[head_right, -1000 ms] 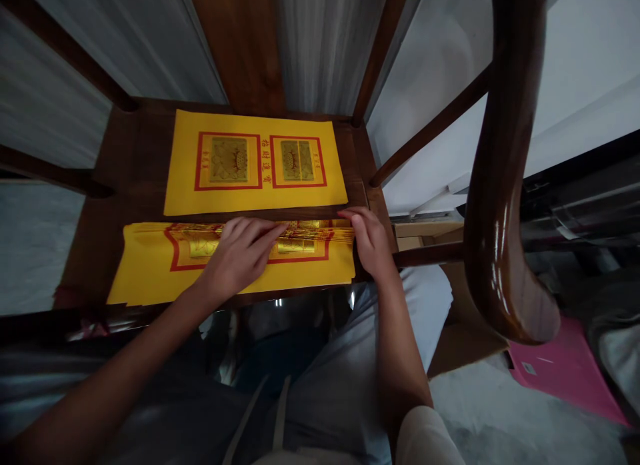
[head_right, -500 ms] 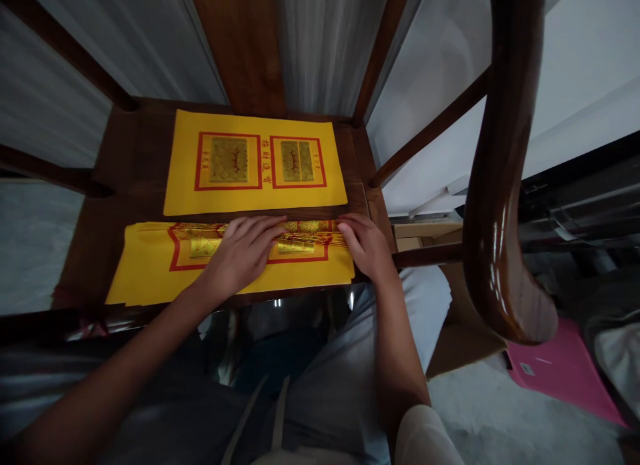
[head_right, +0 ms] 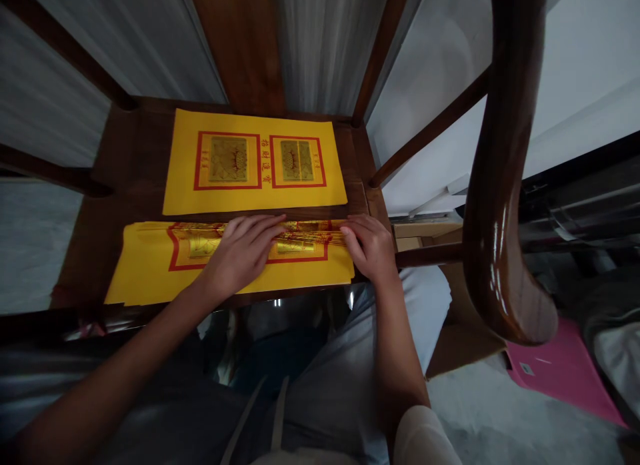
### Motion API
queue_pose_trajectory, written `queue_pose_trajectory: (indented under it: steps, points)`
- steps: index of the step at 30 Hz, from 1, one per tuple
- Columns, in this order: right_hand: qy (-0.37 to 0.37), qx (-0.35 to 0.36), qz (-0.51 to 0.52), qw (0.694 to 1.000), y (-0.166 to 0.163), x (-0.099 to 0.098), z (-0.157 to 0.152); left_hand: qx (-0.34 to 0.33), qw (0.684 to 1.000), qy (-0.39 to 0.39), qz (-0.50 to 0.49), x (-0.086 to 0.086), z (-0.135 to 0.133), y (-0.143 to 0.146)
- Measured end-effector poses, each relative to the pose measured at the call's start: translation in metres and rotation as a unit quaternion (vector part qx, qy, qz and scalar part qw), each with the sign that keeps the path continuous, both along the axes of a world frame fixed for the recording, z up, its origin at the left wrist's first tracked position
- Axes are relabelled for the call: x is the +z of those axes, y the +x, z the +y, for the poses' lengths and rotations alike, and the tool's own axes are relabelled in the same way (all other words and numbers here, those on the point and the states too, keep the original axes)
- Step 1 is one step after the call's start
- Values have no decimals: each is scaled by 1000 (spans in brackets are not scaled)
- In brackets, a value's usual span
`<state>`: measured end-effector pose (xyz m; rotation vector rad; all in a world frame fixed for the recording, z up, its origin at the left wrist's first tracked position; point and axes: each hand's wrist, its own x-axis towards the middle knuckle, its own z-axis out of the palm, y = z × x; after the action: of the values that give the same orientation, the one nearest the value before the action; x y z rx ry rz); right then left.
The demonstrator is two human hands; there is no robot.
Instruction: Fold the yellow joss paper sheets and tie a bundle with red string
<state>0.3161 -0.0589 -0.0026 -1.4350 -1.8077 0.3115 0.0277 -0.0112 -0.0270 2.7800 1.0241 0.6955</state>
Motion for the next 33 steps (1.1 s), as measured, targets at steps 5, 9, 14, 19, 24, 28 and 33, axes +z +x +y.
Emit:
queue_pose_trajectory:
  steps: [5, 9, 14, 19, 24, 28, 33]
  points:
    - [-28, -38, 127, 991, -2, -1, -5, -1, 1000, 9, -16, 0, 0, 1]
    - [-44, -65, 193, 978, -3, -2, -2, 3, 999, 27, -25, -3, 2, 0]
    - [-74, -21, 126, 989, -2, -3, 4, 11, 998, 56, -9, -6, 2, -1]
    - [-112, 13, 40, 993, 1, -7, 8, -3, 1000, 25, -12, -5, 1, -1]
    - [-108, 11, 11, 994, 0, -7, 8, -6, 999, 35, -5, -2, 0, -1]
    - [-89, 6, 9, 996, -1, -5, 7, -7, 999, 47, 0, -3, 1, -2]
    - [-58, 1, 46, 997, 0, -4, 6, -2, 999, 39, -7, -7, 2, -1]
